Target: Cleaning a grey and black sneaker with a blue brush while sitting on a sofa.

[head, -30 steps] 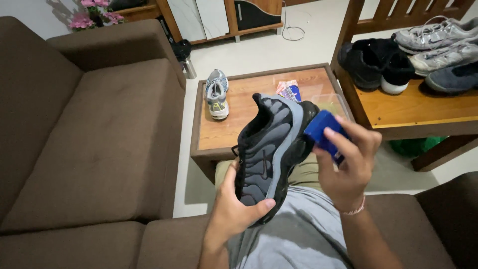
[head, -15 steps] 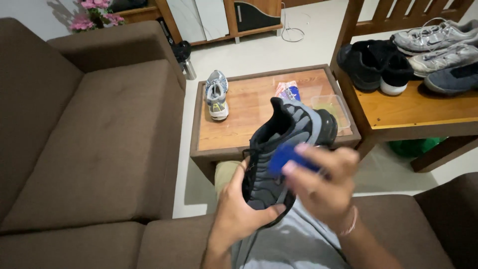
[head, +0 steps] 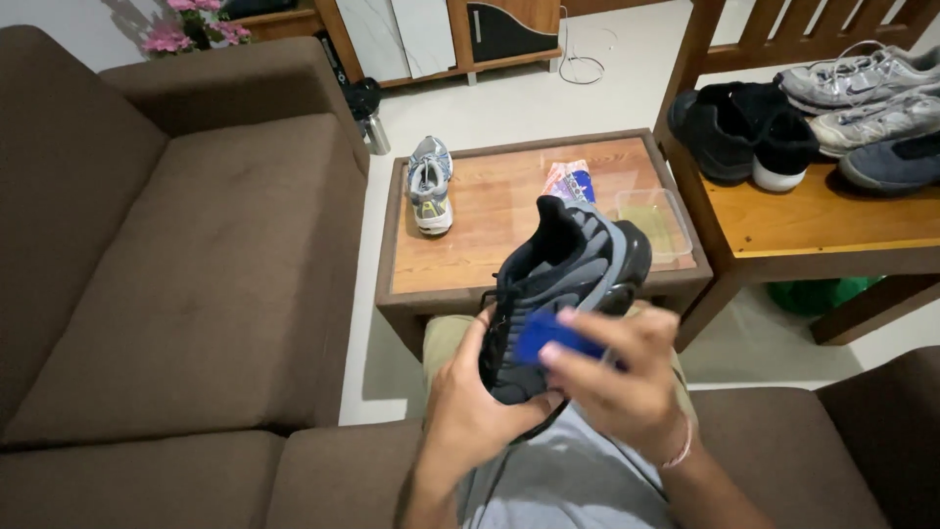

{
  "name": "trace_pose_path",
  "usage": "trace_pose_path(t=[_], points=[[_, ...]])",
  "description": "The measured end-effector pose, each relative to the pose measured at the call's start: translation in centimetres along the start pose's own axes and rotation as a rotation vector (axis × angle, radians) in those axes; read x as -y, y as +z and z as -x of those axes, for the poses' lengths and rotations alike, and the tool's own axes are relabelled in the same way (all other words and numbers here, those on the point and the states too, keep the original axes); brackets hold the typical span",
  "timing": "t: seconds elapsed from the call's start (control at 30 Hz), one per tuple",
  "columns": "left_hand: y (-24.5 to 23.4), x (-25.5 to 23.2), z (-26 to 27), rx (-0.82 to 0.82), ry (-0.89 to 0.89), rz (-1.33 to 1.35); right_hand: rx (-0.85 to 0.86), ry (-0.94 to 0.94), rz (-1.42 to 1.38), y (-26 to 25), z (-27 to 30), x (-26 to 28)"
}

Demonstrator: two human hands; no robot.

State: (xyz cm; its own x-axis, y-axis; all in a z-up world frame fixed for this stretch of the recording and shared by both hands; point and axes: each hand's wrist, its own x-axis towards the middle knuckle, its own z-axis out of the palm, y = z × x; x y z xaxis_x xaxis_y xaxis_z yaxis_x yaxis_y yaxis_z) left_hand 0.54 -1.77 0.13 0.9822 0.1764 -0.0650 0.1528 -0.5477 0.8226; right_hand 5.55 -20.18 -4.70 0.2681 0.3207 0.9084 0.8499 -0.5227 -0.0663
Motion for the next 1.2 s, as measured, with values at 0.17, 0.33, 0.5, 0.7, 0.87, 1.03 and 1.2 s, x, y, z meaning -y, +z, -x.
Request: trace_pose_path(t=[0.17,0.33,0.5,0.7,0.87,1.03,1.2], points=[[-0.3,0.9,-0.4,0.115,-0.022,0.035,-0.344,0.385,-0.330,1.0,0.8,-5.3],[1.0,2.9,-2.3,0.247,0.045,0.194,-0.659,0.861,-0.982,3.2,4.3,-7.6],[2.8,4.7,-5.1,0.381,-0.033,0.272,-0.582,0.951,-1.280,4.9,2.0,-9.1],[1.3,2.6,-8.7,0.504,0.054,0.315,-0.756,1.047,-1.126,7.7,2.6,-11.8],[3.1,9.2,-8.8,0.434,0.008,0.925,-1.009,1.301,-1.242,8.4,6.5,-14.2],[7.6,11.9,-3.2,0.285,0.176,1.489,-0.993,1.352,-1.356,7.2,8.8,-12.2],[7.7,9.4,-0.9,-0.400,-0.374,1.469,-0.955,1.267,-1.190,5.5,7.4,-8.2]])
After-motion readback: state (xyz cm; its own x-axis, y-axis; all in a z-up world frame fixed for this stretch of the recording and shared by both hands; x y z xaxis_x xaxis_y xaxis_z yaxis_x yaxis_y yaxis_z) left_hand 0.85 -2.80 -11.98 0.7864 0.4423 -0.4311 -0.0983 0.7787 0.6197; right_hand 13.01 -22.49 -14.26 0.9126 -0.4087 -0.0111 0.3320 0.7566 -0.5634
